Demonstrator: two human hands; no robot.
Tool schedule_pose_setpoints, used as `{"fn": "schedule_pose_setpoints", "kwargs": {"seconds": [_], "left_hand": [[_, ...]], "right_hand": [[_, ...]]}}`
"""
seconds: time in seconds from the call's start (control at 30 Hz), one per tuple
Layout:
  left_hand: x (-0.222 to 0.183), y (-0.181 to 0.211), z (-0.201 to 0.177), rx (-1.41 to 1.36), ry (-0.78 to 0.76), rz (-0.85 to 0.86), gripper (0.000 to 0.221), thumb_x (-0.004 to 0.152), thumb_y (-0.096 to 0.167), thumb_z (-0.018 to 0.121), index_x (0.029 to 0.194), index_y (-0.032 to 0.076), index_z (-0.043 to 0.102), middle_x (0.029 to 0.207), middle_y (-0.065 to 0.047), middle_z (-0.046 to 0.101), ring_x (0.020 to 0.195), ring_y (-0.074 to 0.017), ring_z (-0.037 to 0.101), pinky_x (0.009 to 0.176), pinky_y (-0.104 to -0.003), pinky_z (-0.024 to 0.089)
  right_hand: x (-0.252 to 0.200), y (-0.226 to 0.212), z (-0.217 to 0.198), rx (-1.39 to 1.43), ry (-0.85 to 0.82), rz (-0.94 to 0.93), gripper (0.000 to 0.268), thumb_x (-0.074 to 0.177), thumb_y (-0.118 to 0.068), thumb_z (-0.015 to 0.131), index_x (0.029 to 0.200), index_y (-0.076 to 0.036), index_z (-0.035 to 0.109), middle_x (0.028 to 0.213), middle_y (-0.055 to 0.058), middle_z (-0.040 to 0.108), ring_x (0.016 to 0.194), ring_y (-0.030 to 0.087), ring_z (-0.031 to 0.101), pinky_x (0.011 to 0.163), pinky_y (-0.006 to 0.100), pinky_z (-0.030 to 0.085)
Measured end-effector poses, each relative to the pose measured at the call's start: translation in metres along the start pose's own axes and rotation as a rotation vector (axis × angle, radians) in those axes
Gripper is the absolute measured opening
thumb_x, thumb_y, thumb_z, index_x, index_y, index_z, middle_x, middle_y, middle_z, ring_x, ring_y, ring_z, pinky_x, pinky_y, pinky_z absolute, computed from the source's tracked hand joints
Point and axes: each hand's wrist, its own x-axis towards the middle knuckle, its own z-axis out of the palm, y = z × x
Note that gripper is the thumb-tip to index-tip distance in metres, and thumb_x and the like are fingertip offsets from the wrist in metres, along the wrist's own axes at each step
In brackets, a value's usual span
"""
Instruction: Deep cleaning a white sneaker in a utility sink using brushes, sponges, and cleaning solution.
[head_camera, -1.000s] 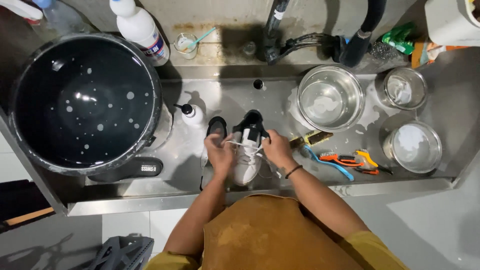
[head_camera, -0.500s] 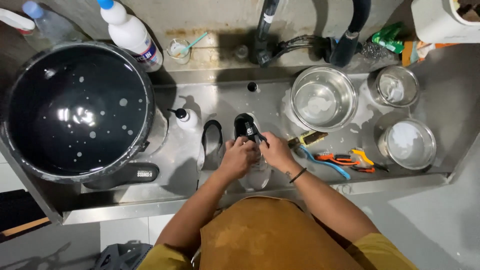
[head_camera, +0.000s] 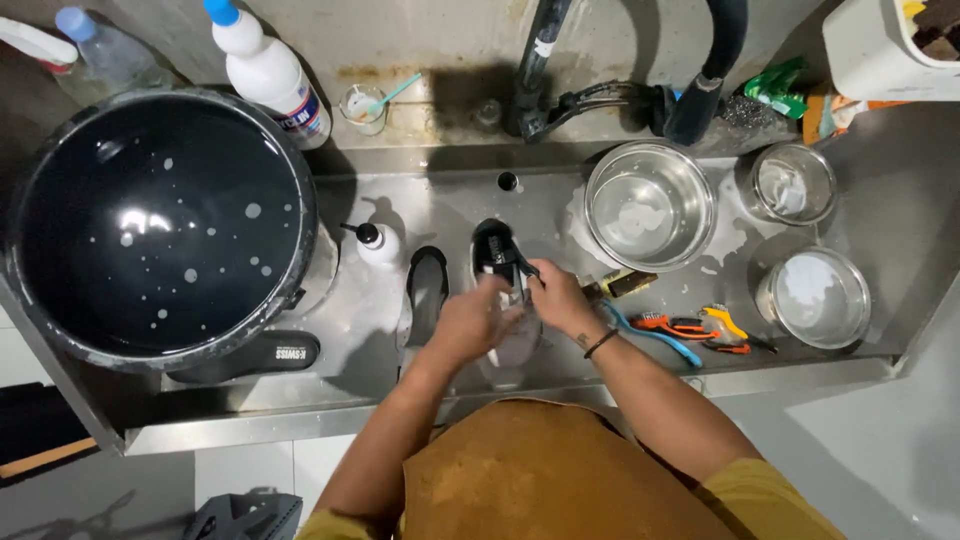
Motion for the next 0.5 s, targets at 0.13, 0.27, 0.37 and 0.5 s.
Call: {"fn": "schedule_pose_setpoints", "kwargs": {"seconds": [0.13, 0.27, 0.37, 0.5], "left_hand": [[0.022, -0.033, 0.030, 0.649, -0.369, 0.101, 0.031, 0.091, 0.041, 0.063, 0.118, 0.031, 0.054, 0.089, -0.005, 0.076, 0.083, -0.0338, 0.076, 0.071, -0.050, 0.058], [0.030, -0.062, 0.028, 0.343, -0.240, -0.084, 0.018, 0.088, 0.033, 0.072, 0.105, 0.025, 0.073, 0.089, -0.002, 0.077, 0.093, -0.0316, 0.075, 0.082, -0.047, 0.058], [0.013, -0.080, 0.012, -0.108, 0.258, -0.139, 0.011, 0.096, 0.023, 0.068, 0.102, 0.017, 0.076, 0.096, -0.011, 0.074, 0.101, -0.0363, 0.068, 0.093, -0.047, 0.051], [-0.007, -0.041, -0.054, -0.376, 0.507, -0.422, 0.024, 0.105, 0.034, 0.051, 0.107, 0.016, 0.067, 0.087, -0.009, 0.074, 0.090, -0.0299, 0.068, 0.088, -0.044, 0.049]], "right_hand": [[0.012, 0.001, 0.007, -0.009, -0.034, -0.007, 0.040, 0.098, -0.022, 0.054, 0.133, -0.006, 0.065, 0.106, 0.027, 0.073, 0.105, 0.043, 0.069, 0.087, 0.055, 0.058], [0.008, 0.007, 0.003, -0.054, -0.140, 0.016, 0.043, 0.099, -0.024, 0.052, 0.138, -0.008, 0.061, 0.113, 0.030, 0.071, 0.108, 0.046, 0.068, 0.089, 0.056, 0.058], [0.006, 0.004, 0.000, -0.062, -0.167, 0.051, 0.044, 0.099, -0.026, 0.050, 0.138, -0.008, 0.059, 0.114, 0.030, 0.071, 0.109, 0.046, 0.068, 0.090, 0.056, 0.057], [0.007, 0.011, -0.004, 0.025, -0.141, 0.105, 0.043, 0.101, -0.024, 0.048, 0.140, -0.008, 0.059, 0.113, 0.029, 0.072, 0.107, 0.044, 0.069, 0.089, 0.054, 0.058]]}}
